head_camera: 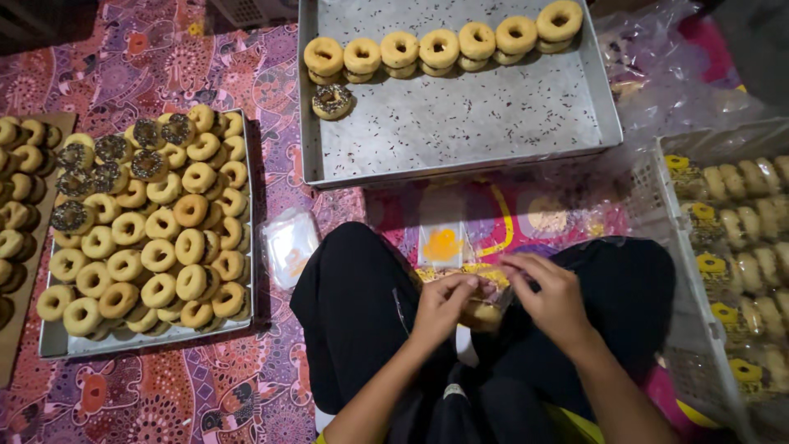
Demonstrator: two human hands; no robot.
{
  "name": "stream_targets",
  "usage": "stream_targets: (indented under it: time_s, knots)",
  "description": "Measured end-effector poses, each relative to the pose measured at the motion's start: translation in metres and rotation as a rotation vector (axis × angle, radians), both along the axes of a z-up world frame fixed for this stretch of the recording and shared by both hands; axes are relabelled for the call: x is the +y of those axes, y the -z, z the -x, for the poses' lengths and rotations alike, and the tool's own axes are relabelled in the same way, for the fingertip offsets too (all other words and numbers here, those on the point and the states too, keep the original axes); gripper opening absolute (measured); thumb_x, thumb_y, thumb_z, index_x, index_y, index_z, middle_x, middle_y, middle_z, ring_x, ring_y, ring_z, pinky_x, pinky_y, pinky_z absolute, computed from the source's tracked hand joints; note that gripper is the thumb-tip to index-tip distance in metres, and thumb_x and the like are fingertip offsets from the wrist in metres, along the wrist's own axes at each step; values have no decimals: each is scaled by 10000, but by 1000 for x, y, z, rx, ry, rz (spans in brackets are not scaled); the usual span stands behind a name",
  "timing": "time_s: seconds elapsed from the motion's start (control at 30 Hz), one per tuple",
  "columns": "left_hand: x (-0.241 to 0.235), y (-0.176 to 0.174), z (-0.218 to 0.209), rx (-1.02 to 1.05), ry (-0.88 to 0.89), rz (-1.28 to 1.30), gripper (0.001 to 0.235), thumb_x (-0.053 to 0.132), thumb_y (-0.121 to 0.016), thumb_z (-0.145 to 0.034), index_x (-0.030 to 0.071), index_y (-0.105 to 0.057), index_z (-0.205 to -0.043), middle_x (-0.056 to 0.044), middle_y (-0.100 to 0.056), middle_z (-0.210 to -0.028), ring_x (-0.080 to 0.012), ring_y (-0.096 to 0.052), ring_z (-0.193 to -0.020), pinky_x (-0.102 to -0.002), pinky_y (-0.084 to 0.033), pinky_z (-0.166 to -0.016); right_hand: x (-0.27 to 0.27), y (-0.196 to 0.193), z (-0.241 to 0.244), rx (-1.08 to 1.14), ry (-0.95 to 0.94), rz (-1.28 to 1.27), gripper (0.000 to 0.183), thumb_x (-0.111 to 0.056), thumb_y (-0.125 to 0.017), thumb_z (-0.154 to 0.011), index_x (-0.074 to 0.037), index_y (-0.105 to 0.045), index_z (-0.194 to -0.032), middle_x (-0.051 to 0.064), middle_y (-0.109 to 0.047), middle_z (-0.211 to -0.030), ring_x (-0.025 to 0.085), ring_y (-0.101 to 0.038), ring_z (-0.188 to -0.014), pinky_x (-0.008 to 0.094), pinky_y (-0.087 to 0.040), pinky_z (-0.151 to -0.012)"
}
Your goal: The person sits on the floor and repeatedly picks up donuts from a metal tray, places them into small clear plastic bags, and sets the filled bags into a white crate. The person handles both plain and chocolate-sprinkled donuts.
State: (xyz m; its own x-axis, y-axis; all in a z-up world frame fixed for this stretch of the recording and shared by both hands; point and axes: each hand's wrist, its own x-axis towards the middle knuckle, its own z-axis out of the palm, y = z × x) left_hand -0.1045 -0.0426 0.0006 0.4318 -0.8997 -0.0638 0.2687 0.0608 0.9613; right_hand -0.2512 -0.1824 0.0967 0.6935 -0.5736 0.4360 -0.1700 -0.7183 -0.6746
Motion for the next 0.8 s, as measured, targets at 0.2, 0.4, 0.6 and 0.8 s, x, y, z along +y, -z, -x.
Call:
stream_targets:
  time_s: [0.2, 0.4, 0.6, 0.8]
  knots:
    - [17, -58, 16, -452, 225, -131, 229, 162, -548, -1046, -18, -688, -1071, -152, -762, -918, -265, -748, -861, -365, -583, -793, 1, -31, 4, 274, -394, 482, 199, -168, -750, -743, -30, -736, -887, 86, -650, -813, 271, -648, -766, 413, -511, -658]
    - [44, -109, -6, -604, 324, -231, 229, 194, -532, -1041, 85, -700, -1151, -143, -739, -1200, -361, -648, -1162, -403, -538, -974, -63, -42, -1, 644, 12, 529, 330, -220, -803, -707, -65, -702, -981, 163, -666, -990, 371, -643, -984, 489, -495, -915]
    - [31, -92, -11, -683, 250, 292, 195, 240, -648, -964, 200, -667, -1154, -151, -506, -1533, -429, -276, -1443, -479, -280, -1125, -12, 60, 18, 665, -878, -513, 460, -258, -890, -806, -43, -731, -1180, 100, -738, -1182, 269, -699, -1134, 401, -504, -996]
    - [24, -44, -1, 445, -205, 276, 372, 308, -600, -1032, 10, -717, -1223, -148, -700, -1307, -287, -633, -1238, -398, -501, -1081, 62, 79, -29, -240, -211, -1194, 280, -103, -844, -795, 61, -696, -967, 61, -691, -1092, 191, -678, -1012, 343, -545, -887]
